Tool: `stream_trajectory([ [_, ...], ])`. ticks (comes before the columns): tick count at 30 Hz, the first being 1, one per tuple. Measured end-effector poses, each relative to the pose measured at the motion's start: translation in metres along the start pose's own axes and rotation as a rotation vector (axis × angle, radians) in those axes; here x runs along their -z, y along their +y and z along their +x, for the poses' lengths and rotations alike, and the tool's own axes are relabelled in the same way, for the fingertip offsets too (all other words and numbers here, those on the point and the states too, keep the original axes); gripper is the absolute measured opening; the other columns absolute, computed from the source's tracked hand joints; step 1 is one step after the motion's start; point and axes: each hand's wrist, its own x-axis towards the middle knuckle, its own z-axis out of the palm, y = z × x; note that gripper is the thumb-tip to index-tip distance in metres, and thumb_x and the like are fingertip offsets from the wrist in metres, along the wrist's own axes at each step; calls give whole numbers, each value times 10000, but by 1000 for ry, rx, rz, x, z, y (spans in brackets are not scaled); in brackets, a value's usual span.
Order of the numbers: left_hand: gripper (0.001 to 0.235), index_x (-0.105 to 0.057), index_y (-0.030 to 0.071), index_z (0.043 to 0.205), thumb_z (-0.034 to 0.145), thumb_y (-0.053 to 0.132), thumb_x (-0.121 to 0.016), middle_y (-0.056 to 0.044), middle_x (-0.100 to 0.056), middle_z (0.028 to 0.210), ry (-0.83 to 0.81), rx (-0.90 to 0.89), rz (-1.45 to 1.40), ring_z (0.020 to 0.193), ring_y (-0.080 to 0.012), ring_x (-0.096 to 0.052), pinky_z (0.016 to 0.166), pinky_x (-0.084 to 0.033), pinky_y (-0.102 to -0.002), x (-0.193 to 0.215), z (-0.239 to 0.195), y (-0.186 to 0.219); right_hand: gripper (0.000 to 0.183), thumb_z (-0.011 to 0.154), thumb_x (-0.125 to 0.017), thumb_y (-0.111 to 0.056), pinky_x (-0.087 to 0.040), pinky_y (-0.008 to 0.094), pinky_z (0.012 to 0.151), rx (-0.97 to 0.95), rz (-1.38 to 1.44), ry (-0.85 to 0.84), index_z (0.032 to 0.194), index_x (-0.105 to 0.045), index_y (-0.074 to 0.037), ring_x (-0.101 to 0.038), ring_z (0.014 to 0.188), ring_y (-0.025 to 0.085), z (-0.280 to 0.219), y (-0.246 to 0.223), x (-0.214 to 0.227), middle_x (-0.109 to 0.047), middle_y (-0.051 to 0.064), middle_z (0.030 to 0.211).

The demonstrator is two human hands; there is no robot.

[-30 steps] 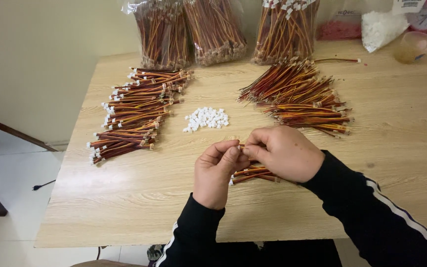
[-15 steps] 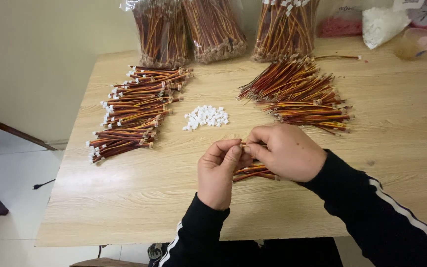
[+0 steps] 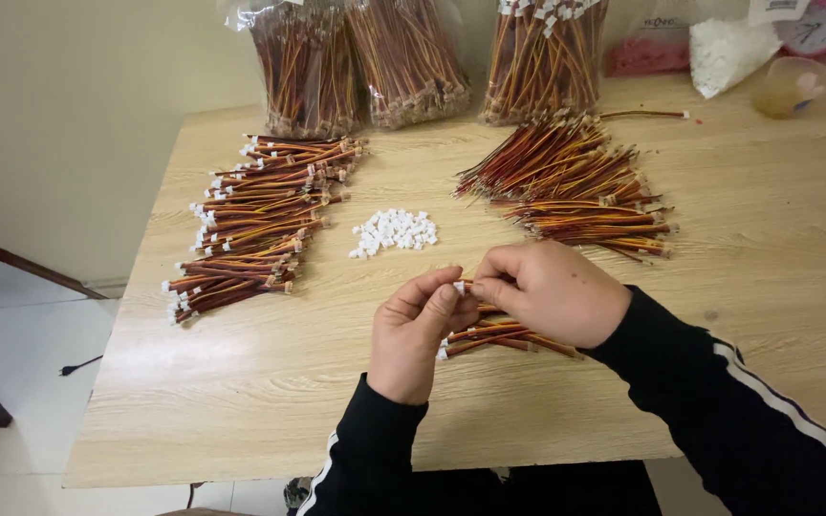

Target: Attaching plastic connectors to the ends of wire bundles at a workbench.

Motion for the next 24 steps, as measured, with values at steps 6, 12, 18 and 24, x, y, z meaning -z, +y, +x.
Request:
stream_trajectory([
  [6,214,-670,-65,1067,901,66,-639,-190,-716,879,-6,10,36,755,-218,-720,709,-630,-355,5,3,-2,174,860,-615,-254,-532,420,719,106,-30,36,820,-693,-104,-685,813,358,0,4,-5,-708,146,748],
  [12,164,-681,-68,1008,907,50,-629,-204,-720,827,-5,-37,89,714,-222,-712,674,-633,-379,-3,-2,2,134,858,-610,-233,-529,357,691,241,-110,180,750,-656,-168,-672,766,278,-2,11,-13,-656,43,684],
  [18,121,-703,-14,978,897,59,-649,-143,-728,791,17,-89,211,705,-154,-683,665,-620,-329,-9,-1,-1,158,887,-580,-211,-517,414,676,301,-162,233,763,-640,-134,-661,780,335,6,24,-22,-641,102,710],
  [24,129,-745,11,964,879,87,-686,-168,-743,788,75,-132,665,689,-191,-696,649,-595,-372,-4,23,-5,187,899,-561,-226,-514,451,749,160,-131,181,868,-680,-85,-660,889,385,27,66,-20,-690,170,827],
])
